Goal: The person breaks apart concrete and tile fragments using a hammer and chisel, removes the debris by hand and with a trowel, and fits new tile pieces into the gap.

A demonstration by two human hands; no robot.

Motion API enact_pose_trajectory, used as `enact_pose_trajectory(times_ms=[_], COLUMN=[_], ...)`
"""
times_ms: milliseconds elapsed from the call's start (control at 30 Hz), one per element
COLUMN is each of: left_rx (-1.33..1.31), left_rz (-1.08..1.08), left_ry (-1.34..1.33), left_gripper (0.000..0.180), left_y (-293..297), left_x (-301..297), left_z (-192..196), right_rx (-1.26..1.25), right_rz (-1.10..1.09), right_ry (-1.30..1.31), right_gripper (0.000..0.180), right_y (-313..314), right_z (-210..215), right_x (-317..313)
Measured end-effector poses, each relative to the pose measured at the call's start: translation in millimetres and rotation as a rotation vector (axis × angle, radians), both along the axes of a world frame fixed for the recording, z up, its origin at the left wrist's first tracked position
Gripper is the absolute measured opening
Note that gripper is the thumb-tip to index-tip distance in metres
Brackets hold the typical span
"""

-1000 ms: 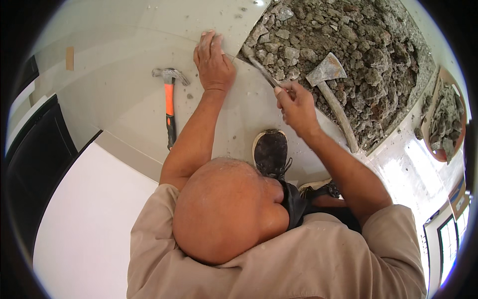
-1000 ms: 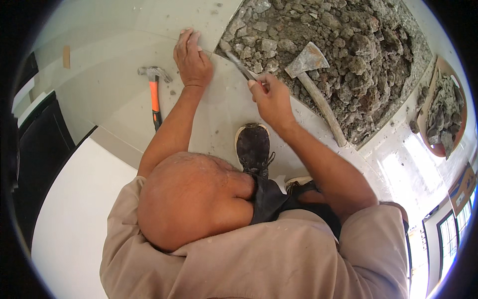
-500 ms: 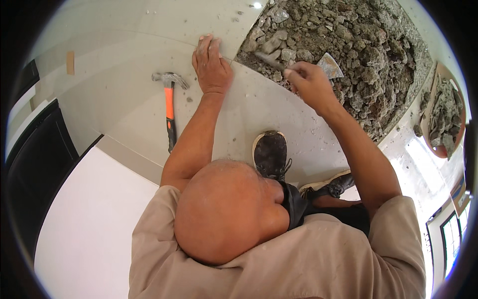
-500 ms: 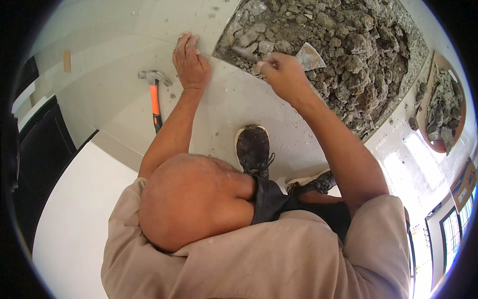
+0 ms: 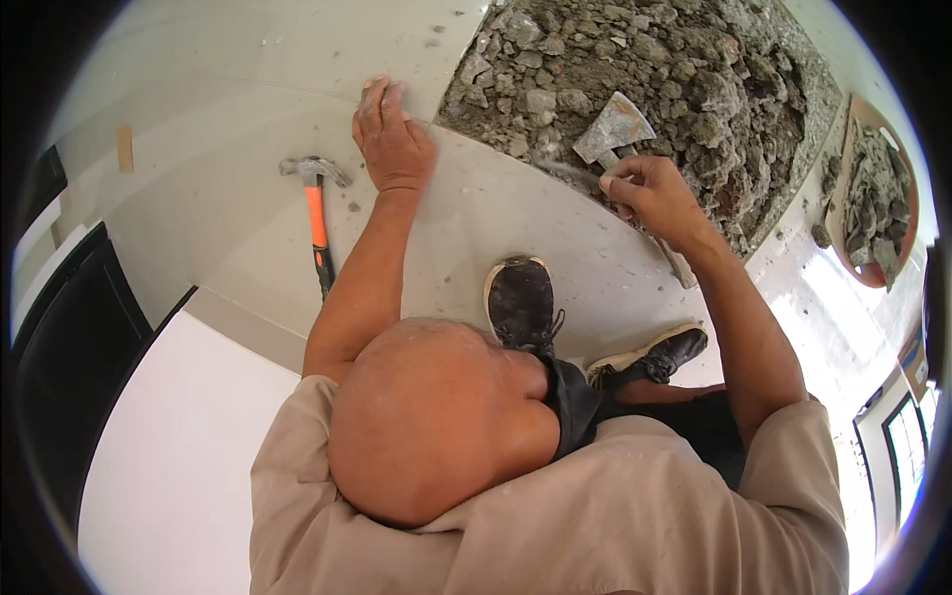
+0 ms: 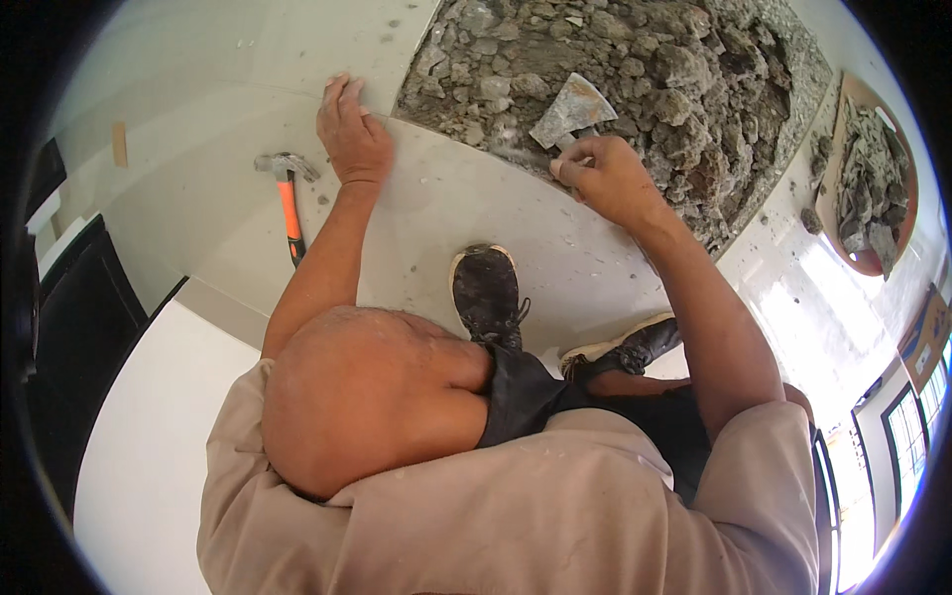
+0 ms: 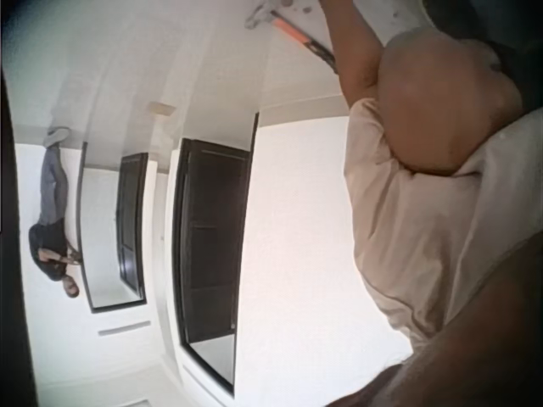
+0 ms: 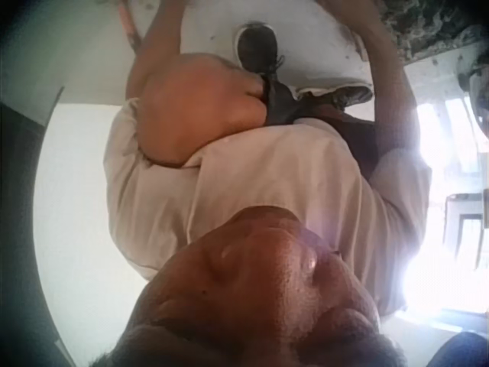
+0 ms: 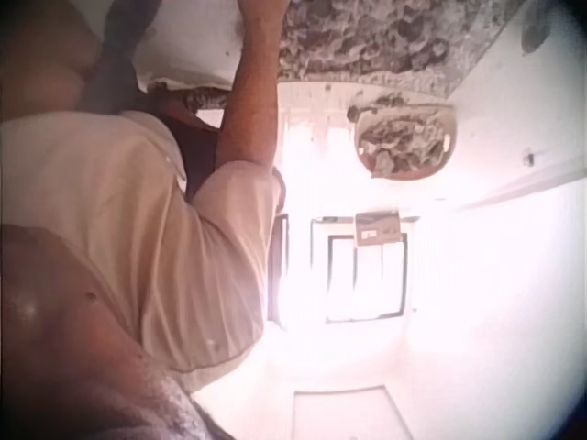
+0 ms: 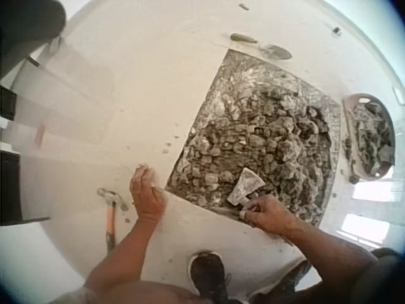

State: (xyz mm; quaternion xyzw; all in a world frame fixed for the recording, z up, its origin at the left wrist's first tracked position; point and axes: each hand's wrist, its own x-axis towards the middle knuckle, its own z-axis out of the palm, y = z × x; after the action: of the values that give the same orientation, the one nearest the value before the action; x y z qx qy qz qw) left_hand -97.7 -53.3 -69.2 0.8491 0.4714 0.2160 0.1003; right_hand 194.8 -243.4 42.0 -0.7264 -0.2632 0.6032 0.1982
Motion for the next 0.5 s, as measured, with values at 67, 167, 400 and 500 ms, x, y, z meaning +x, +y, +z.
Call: enact_pose_trajectory(times_ms=[67,167,400,500], left_rx=[0.003,0.028,-1.642,-1.63], left_rz=[0.0,-0.023,0.144,0.017], left_ry=[-0.012,-0.096,-1.241,-0.949], left_gripper=[0.042,0.032,0.038,0.034], left_y=[5,8,-80,-53], left_x=[-6,3,112,107], left_z=[-5,-5,98,88], right_rx=[0.066,0.217,0.6,0.561], right_rz=[-0.107,-0.243,-0.179,-0.048], right_ry=[-0.018,-0.144,-0.279,-0.648], right_gripper=[0.026,0.025,0.025,0.031], right_y=[-2,-9,-12,-34], right_z=[9,15,31,18], right_x=[-3,-18,-60,-40])
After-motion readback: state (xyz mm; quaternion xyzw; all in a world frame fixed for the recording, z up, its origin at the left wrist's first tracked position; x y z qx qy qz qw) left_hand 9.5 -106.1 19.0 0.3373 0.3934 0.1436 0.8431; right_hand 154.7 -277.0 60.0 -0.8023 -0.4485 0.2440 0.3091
